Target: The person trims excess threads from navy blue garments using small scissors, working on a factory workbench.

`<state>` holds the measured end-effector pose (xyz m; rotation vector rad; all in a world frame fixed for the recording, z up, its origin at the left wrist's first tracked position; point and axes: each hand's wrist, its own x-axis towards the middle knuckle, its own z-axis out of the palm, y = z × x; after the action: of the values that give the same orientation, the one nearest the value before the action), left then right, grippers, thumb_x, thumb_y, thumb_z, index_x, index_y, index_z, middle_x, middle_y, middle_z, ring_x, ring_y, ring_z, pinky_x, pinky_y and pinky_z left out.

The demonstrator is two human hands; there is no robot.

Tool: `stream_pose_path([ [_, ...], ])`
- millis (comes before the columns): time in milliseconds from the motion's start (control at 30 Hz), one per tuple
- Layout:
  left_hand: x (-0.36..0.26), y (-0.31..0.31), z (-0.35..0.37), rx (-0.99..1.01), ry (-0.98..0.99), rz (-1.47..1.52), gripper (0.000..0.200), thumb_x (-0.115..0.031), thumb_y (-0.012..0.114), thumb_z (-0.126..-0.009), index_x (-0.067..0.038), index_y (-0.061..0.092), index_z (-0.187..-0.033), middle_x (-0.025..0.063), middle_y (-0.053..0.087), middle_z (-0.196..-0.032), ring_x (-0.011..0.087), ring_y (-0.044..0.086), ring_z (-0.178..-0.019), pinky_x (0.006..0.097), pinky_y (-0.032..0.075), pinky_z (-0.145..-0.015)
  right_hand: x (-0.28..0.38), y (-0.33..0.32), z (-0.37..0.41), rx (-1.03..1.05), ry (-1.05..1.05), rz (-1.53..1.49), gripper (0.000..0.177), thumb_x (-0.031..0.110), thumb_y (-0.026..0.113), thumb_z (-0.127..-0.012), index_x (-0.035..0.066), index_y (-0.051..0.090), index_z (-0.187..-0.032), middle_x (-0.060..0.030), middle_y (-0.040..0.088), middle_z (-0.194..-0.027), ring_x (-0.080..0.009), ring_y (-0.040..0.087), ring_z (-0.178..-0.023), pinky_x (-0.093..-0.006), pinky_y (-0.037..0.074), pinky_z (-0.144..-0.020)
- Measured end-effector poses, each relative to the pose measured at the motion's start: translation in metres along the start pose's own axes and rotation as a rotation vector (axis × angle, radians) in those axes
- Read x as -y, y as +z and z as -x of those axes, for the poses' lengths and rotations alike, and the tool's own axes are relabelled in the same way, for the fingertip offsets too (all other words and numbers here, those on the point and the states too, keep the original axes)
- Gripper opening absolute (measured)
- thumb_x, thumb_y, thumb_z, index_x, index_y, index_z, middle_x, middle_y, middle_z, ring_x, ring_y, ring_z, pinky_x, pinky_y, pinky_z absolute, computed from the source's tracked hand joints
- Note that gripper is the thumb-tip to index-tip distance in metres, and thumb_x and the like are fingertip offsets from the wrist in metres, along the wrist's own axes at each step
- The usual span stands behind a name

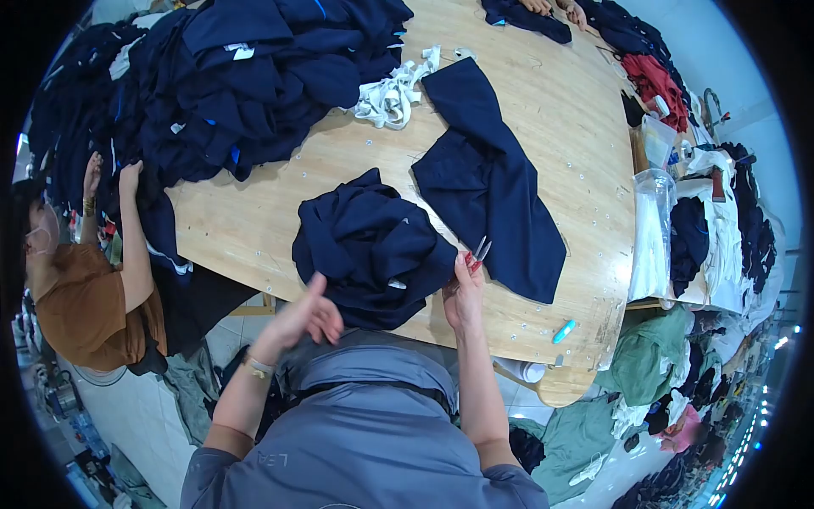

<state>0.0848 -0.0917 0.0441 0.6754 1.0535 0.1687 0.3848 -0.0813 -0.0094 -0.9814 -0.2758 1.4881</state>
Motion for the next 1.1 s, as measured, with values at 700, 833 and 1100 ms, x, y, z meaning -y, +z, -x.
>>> stream_pose_path([
  [700,-0.047,0.029,-0.001,0.369,0.861,1.063,0.040,-0.018,0.040,-0.093,0.002,0.047,-0.128,0.0146,0.055,-0.126,0.0296,0.049,-0.120,0.0527,0.034,-0.104,-0.001,0.090,0.039,0.124,-0.226,0.139,0.013,0.020,0.049,-0.097,0.009,0.053,-0.091,0.0040,0.039,-0.063,-0.0038,0.037,-0.053,-0.0201,0.027,-0.046],
  [833,-0.027,0.018,-0.017,0.306,0.992,0.873,0.038,-0.010,0.043,-0.089,0.001,0.050,-0.124,0.0150,0.058,-0.120,0.0291,0.055,-0.112,0.0489,0.041,-0.097,0.020,0.131,0.032,0.399,-0.462,0.726,0.029,0.006,0.061,-0.087,0.007,0.055,-0.115,0.0091,0.031,-0.062,-0.0007,0.027,-0.053,-0.0180,0.022,-0.047],
  [1100,-0.011,0.005,-0.037,0.347,0.833,1.175,0.034,-0.008,0.041,-0.089,0.004,0.053,-0.119,0.0174,0.058,-0.120,0.0311,0.055,-0.113,0.0461,0.041,-0.100,-0.010,0.127,0.027,0.500,-0.405,1.076,0.017,0.002,0.067,-0.079,0.002,0.057,-0.093,0.0023,0.051,-0.061,-0.0027,0.041,-0.054,-0.0190,0.035,-0.050],
])
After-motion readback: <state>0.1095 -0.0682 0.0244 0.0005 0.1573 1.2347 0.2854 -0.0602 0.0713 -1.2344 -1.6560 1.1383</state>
